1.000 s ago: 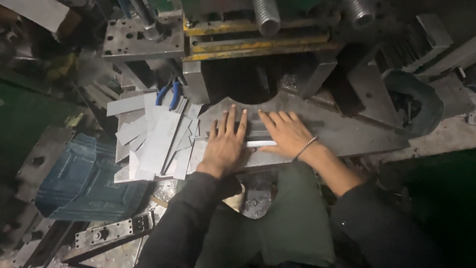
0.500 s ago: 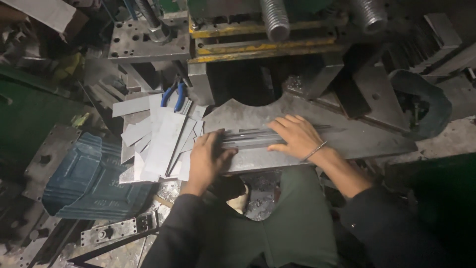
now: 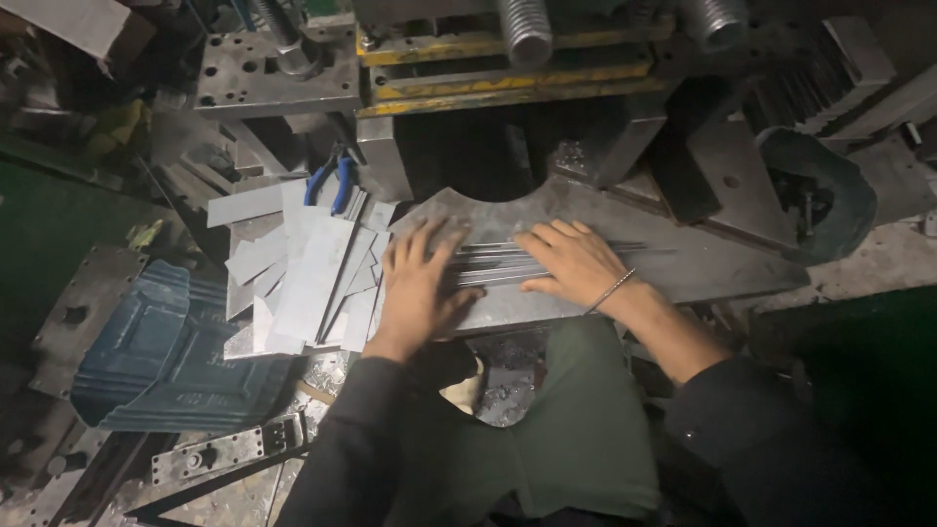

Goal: Placing metal plates into a stamping machine for processing.

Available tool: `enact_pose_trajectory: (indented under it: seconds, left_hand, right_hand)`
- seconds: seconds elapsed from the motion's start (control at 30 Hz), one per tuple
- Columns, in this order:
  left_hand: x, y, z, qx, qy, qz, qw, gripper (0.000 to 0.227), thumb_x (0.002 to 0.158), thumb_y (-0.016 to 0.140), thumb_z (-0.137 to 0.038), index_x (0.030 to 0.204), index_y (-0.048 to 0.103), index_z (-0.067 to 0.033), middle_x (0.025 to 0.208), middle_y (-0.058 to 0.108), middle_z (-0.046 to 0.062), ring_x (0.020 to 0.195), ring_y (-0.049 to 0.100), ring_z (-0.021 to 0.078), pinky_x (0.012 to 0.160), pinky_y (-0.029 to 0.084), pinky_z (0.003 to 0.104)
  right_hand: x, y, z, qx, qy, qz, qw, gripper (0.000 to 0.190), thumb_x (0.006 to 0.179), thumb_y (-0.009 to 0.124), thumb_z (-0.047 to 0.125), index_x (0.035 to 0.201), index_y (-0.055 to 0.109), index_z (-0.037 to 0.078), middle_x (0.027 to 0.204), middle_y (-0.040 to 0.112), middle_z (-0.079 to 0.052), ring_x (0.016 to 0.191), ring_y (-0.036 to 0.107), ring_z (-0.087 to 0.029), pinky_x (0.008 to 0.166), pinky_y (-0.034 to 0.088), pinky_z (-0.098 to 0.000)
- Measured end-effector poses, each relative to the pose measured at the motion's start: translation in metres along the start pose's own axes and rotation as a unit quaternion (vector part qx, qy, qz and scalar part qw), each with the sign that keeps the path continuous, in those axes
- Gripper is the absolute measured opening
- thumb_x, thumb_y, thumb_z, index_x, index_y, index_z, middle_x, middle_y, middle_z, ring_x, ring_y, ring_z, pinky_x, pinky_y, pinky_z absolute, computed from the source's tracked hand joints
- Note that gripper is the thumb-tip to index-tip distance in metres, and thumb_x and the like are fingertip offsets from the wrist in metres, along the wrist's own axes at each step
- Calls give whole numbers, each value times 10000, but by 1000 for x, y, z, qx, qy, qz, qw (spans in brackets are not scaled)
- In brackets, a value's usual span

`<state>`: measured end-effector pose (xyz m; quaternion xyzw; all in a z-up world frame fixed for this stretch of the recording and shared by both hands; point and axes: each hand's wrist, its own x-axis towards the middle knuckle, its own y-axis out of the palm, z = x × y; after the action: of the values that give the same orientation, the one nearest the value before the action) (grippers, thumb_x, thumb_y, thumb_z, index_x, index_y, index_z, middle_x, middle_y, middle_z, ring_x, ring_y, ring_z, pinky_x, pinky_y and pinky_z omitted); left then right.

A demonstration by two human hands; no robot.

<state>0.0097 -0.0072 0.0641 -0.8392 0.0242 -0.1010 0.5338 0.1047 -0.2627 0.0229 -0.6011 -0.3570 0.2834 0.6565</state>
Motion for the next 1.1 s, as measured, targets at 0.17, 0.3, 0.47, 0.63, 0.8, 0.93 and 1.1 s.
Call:
enact_pose_trajectory:
  seconds: [0.17,0.3,0.47,0.63,0.8,0.93,1.1]
  left_hand:
    - [16,23,4,33,28,78,996,685,822,771,-523,1436,509,-373,1257,618,-55,1220,592,241,1015,464,509]
    - [19,12,1,-24,15,67,997,537,804,797,-466,1308,626,-400,1137,688,-85,1085,689,236,924,549,466]
    - [18,10,0,-83,-9,34,996,550,726,865,-420,1248,692,-397,1048,741,-72,1025,710,240,899,576,435]
    - [20,8,-3,-160,19,-19,987,602,637,937,-316,1210,753,-306,1009,778,0,1038,709,296,961,560,427]
    - [23,26,-5,-228,33,-95,968,907,504,1001,-226,1341,662,-142,1280,679,150,1301,564,444,1131,428,567]
    - [21,26,-10,-243,10,-123,962,1004,462,1017,-192,1379,616,-106,1374,604,206,1387,440,520,1177,343,619]
    - [21,22,6,-285,26,-73,955,1012,514,998,-165,1423,555,-138,1450,548,174,1419,421,492,1179,338,642]
  right_hand:
    - [-6,-17,1,7,17,-13,1000,705,813,668,683,1309,607,187,1137,667,-66,1057,623,-250,937,447,-422]
    - [-35,-44,-28,-22,119,28,992,853,660,717,826,1261,687,222,1160,712,-54,1128,648,-270,1019,440,-497]
    - [-90,-19,-57,115,213,-59,968,832,656,824,692,1326,664,225,1333,613,-39,1304,550,-299,1116,384,-516]
    - [-90,24,-45,294,232,-212,903,1077,564,984,459,1484,531,131,1424,548,-126,1377,498,-332,1180,353,-471]
    - [-45,18,1,435,188,-181,862,1343,525,1006,375,1586,262,19,1616,339,-255,1511,284,-413,1252,222,-527]
    - [-36,17,1,460,183,-172,852,1299,571,987,286,1608,242,48,1645,299,-223,1533,242,-396,1248,224,-525]
    - [-35,1,-7,385,115,-157,902,793,676,925,189,1391,600,77,1409,608,-123,1372,539,-332,1180,371,-481]
